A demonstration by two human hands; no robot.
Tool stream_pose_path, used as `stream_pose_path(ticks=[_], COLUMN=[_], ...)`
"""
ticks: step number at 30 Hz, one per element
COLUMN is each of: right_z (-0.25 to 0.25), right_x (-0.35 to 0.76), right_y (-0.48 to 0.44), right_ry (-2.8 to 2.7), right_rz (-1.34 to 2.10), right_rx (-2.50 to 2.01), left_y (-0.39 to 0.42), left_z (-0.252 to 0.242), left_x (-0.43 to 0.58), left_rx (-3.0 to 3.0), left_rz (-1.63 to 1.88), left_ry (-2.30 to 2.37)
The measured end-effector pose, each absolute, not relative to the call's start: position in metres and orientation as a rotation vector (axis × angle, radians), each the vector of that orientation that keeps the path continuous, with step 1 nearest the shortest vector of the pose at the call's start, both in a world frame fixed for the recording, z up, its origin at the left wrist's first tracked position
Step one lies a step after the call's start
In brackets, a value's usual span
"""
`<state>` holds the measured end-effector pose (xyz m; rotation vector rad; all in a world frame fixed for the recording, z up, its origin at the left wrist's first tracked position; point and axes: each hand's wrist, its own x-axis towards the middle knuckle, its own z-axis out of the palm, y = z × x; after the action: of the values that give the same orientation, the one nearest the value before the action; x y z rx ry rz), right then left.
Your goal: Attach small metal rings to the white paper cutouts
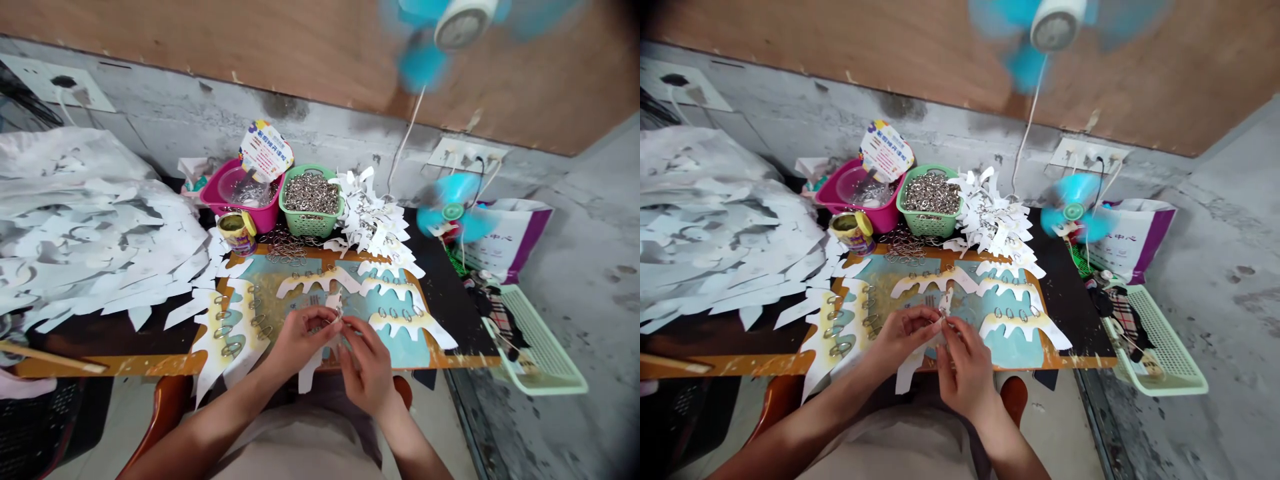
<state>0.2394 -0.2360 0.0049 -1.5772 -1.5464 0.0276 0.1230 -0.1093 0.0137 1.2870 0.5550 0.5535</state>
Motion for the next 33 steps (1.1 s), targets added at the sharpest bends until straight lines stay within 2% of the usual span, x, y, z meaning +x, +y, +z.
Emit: stream_pose_path(ticks=[4, 8, 13, 19, 25, 28, 33], right_z=[0.009, 0.002, -0.003, 0.01, 0.012, 0.012, 0.004], right_x=[0.24, 0.243, 0.237, 0.228, 0.229, 0.229, 0.235], right_y=[-0.241, -0.239, -0.221, -0.209, -0.213, -0.216, -0.219], right_ry=[-1.389, -0.83, -0.447, -0.228, -0.336, -0.362, -0.368], right_rz=[0.258, 0.515, 1.019, 1.032, 1.057, 1.062, 1.131], right_rx=[-1.491, -1.438, -1.225, -1.06, -1.076, -1.089, -1.048], left_y=[-0.108, -0.114, -0.119, -0.114, -0.107, -0.107, -0.115], left_z=[0.01, 0.009, 0.012, 0.013, 0.021, 0.02, 0.003], left_x=[0.127, 0.127, 0.125, 0.119, 0.121, 0.12, 0.122], left_rx=[1.172, 1.116, 1.247, 1.374, 1.533, 1.456, 1.232], left_rz=[0.544, 0.568, 0.608, 0.655, 0.424, 0.308, 0.328], left_ry=[0.577, 0.569, 0.515, 0.432, 0.421, 0.374, 0.356])
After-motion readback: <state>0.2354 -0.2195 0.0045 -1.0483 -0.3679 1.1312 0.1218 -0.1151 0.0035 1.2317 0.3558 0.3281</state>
